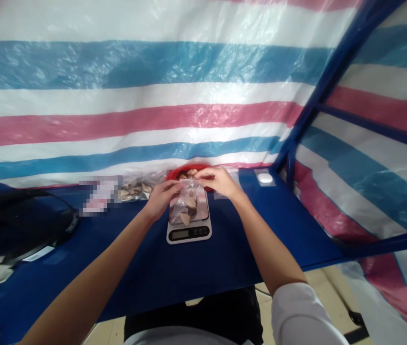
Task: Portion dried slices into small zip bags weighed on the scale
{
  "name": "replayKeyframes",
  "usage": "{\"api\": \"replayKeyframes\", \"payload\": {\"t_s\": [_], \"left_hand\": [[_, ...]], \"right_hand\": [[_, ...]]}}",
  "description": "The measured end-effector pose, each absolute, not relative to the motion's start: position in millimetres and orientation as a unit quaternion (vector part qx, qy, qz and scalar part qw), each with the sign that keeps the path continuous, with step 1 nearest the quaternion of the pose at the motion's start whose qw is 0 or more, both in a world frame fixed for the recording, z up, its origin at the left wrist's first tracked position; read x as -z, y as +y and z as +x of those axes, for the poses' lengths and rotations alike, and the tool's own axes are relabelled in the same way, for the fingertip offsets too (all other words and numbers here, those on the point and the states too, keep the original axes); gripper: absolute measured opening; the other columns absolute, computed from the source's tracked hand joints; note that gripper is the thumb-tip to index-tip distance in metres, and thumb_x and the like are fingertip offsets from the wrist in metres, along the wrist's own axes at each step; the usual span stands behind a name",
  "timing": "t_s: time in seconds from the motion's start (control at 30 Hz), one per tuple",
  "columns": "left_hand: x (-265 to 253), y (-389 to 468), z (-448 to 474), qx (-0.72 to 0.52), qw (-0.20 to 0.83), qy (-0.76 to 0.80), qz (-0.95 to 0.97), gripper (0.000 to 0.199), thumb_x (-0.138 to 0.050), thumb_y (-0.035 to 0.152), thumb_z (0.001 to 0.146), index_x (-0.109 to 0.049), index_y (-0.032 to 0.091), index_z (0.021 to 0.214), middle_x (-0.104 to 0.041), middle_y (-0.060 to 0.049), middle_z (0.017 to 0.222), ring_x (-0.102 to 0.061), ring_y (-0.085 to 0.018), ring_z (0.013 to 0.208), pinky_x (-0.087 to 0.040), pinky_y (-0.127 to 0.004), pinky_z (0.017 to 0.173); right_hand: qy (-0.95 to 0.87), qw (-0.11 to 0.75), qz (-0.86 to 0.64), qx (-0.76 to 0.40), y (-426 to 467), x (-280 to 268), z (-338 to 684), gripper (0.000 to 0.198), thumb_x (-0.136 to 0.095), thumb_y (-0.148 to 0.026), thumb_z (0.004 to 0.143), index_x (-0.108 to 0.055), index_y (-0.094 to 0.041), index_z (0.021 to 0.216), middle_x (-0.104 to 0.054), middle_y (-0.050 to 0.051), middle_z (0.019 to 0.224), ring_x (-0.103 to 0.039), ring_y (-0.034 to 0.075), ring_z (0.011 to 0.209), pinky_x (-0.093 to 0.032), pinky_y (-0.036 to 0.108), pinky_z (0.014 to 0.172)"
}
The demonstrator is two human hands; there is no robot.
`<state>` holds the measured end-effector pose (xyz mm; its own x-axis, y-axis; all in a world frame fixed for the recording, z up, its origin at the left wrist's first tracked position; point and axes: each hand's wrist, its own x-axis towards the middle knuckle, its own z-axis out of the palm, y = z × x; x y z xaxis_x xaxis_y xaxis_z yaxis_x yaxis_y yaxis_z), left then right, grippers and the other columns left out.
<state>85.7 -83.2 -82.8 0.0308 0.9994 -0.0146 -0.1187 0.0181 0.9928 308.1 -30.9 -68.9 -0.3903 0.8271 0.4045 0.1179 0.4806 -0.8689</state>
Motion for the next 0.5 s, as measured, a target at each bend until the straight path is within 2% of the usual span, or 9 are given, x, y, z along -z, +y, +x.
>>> {"api": "replayKeyframes", "payload": {"t_s": [0.1, 0.17, 0.27, 0.37, 0.5], "left_hand": [[95, -86, 91, -0.567, 0.518, 0.465, 0.441, 0.035, -0.085, 0.045, 0.068, -0.076, 0.016, 0.085, -0.073, -0.004, 0.083, -0.066, -0.017, 0.076, -0.054, -0.029, 0.074], [101, -88, 94, -0.604, 0.504, 0.458, 0.414, 0.033, -0.084, 0.044, 0.068, -0.074, 0.016, 0.083, -0.073, -0.004, 0.083, -0.066, -0.016, 0.076, -0.053, -0.028, 0.074], [103, -92, 100, -0.641, 0.496, 0.452, 0.373, 0.032, -0.084, 0.043, 0.067, -0.070, 0.017, 0.078, -0.068, 0.001, 0.073, -0.063, -0.014, 0.070, -0.052, -0.027, 0.072], [99, -95, 104, -0.636, 0.503, 0.458, 0.366, 0.035, -0.084, 0.047, 0.067, -0.069, 0.016, 0.076, -0.064, 0.002, 0.067, -0.060, -0.013, 0.064, -0.050, -0.025, 0.067], [95, -92, 104, -0.615, 0.500, 0.472, 0.386, 0.042, -0.085, 0.053, 0.066, -0.074, 0.015, 0.081, -0.070, -0.002, 0.073, -0.063, -0.015, 0.067, -0.050, -0.027, 0.068]], "right_hand": [[-0.674, 0.478, -0.371, -0.423, -34, 82, 306, 0.035, -0.085, -0.043, 0.070, -0.080, -0.022, 0.099, -0.079, 0.007, 0.104, -0.074, 0.024, 0.093, -0.060, 0.042, 0.092], [-0.621, 0.470, -0.414, -0.472, -37, 92, 302, 0.043, -0.085, -0.047, 0.070, -0.079, -0.021, 0.104, -0.079, 0.007, 0.100, -0.074, 0.024, 0.087, -0.063, 0.040, 0.080], [-0.571, 0.455, -0.428, -0.532, -39, 104, 294, 0.044, -0.084, -0.052, 0.070, -0.080, -0.020, 0.101, -0.078, 0.006, 0.090, -0.074, 0.024, 0.084, -0.065, 0.035, 0.067], [-0.564, 0.467, -0.404, -0.549, -38, 111, 287, 0.042, -0.084, -0.053, 0.069, -0.081, -0.020, 0.095, -0.078, 0.005, 0.089, -0.074, 0.023, 0.083, -0.065, 0.034, 0.067], [-0.559, 0.481, -0.389, -0.552, -36, 112, 285, 0.043, -0.084, -0.054, 0.069, -0.082, -0.020, 0.095, -0.078, 0.004, 0.091, -0.074, 0.023, 0.085, -0.065, 0.035, 0.073]]}}
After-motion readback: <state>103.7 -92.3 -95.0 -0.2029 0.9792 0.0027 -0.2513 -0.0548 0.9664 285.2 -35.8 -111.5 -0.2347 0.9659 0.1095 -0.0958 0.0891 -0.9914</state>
